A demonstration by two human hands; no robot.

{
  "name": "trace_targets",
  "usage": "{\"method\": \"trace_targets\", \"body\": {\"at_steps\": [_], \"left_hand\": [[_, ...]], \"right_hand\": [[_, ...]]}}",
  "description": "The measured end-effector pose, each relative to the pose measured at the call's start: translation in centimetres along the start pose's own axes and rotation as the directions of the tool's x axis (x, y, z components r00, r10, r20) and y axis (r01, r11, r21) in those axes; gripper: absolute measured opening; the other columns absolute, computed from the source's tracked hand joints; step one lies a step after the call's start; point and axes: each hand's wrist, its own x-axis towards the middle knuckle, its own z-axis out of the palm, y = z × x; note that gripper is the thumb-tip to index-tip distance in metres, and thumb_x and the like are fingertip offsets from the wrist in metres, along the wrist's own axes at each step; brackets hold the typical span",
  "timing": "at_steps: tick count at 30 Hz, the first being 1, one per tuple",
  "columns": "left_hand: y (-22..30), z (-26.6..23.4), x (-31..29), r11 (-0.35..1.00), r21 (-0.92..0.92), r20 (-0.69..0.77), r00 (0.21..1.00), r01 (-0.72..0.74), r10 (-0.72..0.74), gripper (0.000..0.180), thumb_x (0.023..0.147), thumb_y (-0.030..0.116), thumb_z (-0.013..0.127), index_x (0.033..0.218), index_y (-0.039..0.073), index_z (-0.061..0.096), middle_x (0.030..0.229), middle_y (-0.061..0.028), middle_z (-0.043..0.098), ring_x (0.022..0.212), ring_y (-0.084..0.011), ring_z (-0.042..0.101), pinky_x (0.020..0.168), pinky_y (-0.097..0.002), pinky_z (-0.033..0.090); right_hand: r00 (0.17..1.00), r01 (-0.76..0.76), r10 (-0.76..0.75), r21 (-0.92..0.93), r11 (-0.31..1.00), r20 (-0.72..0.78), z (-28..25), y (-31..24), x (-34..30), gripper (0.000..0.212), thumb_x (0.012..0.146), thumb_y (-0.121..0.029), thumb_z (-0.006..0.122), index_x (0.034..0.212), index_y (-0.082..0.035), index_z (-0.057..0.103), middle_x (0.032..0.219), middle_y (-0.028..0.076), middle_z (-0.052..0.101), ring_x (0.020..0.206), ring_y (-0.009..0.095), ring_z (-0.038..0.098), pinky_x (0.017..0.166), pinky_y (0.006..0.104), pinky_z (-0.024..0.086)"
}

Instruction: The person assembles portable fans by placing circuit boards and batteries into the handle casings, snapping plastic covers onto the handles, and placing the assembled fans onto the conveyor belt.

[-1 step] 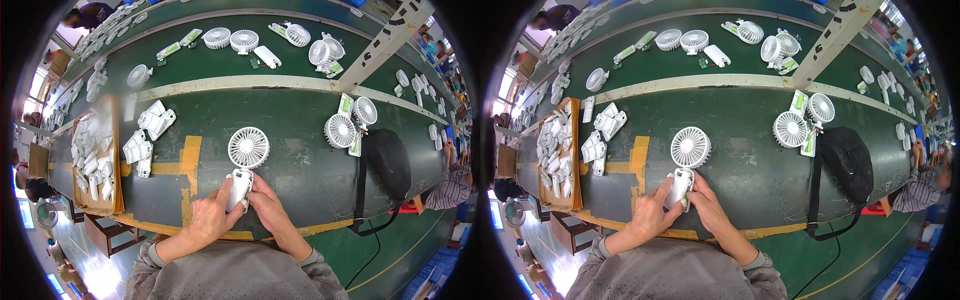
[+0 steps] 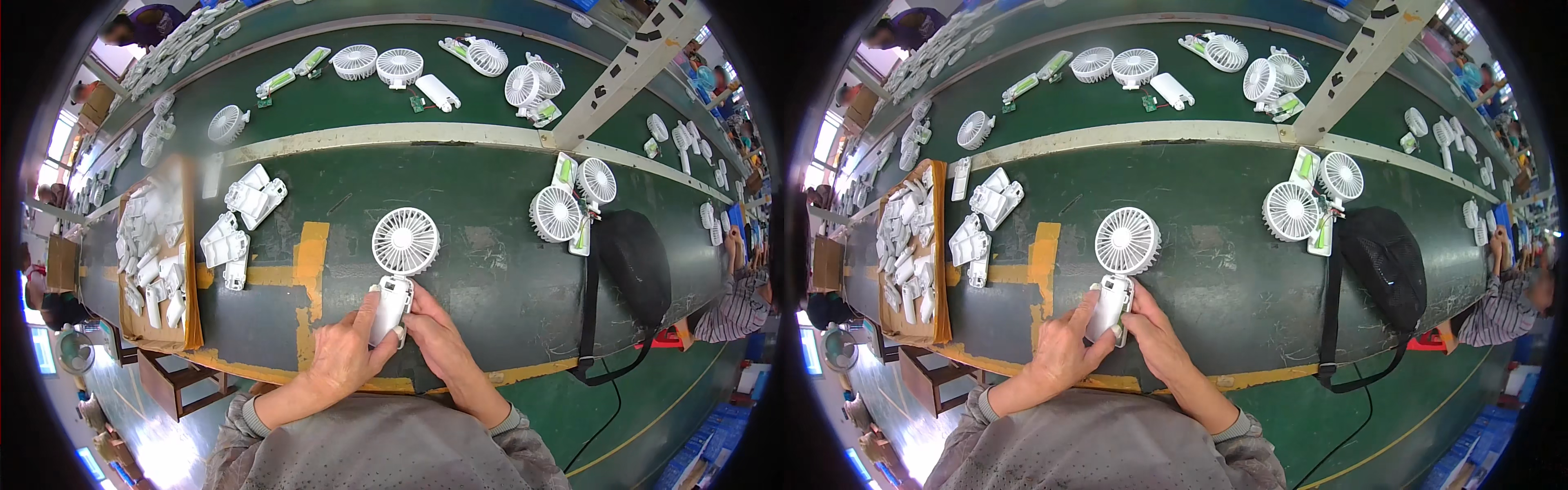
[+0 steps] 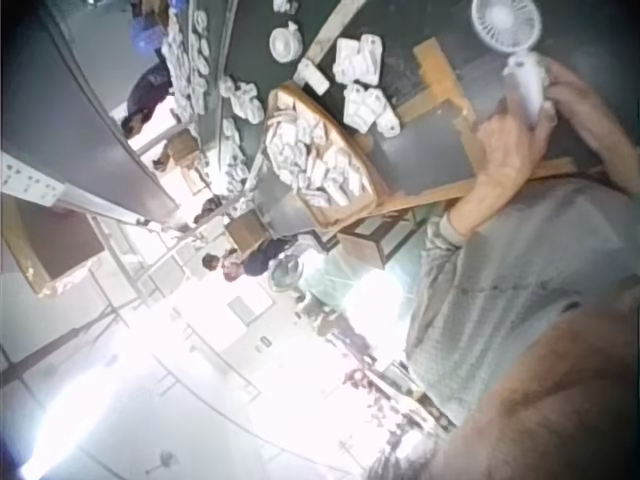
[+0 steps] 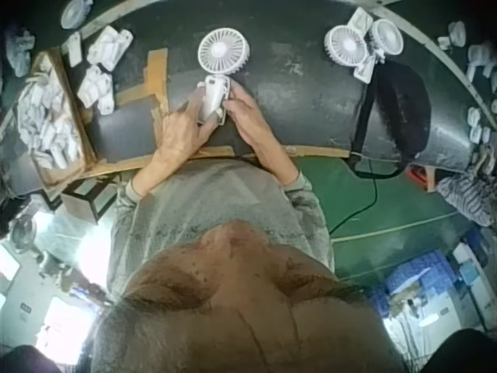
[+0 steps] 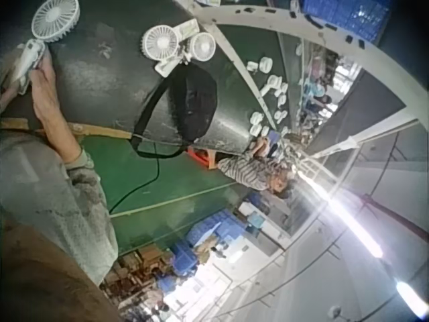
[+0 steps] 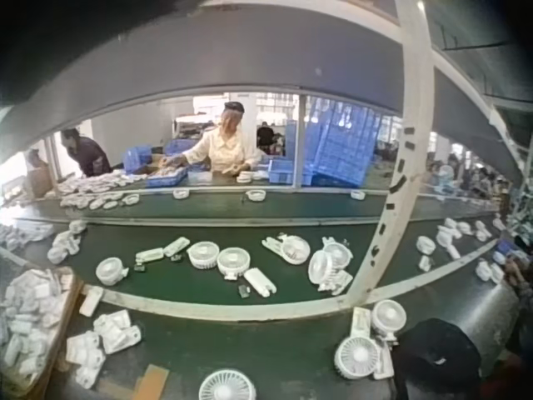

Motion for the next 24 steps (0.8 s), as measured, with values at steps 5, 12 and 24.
{"method": "trace_targets", "body": {"at_steps": [5, 12, 24], "left_hand": [[0.0, 0.4, -0.1, 1.000, 0.021, 0.016, 1.000, 0.001, -0.002, 0.062, 0.073, 0.025, 0.068, 0.119, -0.009, 0.046, 0.069, -0.0223, 0.060, 0.055, -0.0341, 0.061, 0.050, -0.0402, 0.049], [-0.4, 0.9, -0.1, 0.994, 0.041, 0.006, 0.995, -0.102, 0.102, 0.064, 0.072, 0.025, 0.070, 0.117, -0.013, 0.046, 0.062, -0.0196, 0.059, 0.047, -0.0314, 0.059, 0.043, -0.0391, 0.047], [-0.5, 1.7, -0.5, 0.978, 0.120, -0.016, 0.985, -0.170, 0.173, 0.066, 0.070, 0.023, 0.072, 0.119, -0.012, 0.044, 0.068, -0.0181, 0.060, 0.058, -0.0313, 0.061, 0.050, -0.0392, 0.048]], "right_hand": [[0.999, -0.004, 0.005, -0.039, 0.999, 0.040, 0.2, -0.4, -0.1, 0.057, 0.083, 0.001, 0.038, 0.139, -0.003, 0.027, 0.128, 0.007, 0.045, 0.116, 0.016, 0.044, 0.097, 0.0304, 0.035], [0.999, 0.005, -0.001, -0.097, 0.995, 0.037, 0.7, -0.7, -0.3, 0.062, 0.081, 0.002, 0.039, 0.141, -0.004, 0.023, 0.127, 0.006, 0.044, 0.115, 0.014, 0.042, 0.097, 0.0288, 0.033], [0.983, 0.091, -0.135, -0.316, 0.944, -0.121, 1.4, 0.5, -0.1, 0.045, 0.093, -0.013, 0.047, 0.135, -0.001, 0.035, 0.115, 0.006, 0.052, 0.102, 0.010, 0.048, 0.087, 0.0243, 0.040]]}}
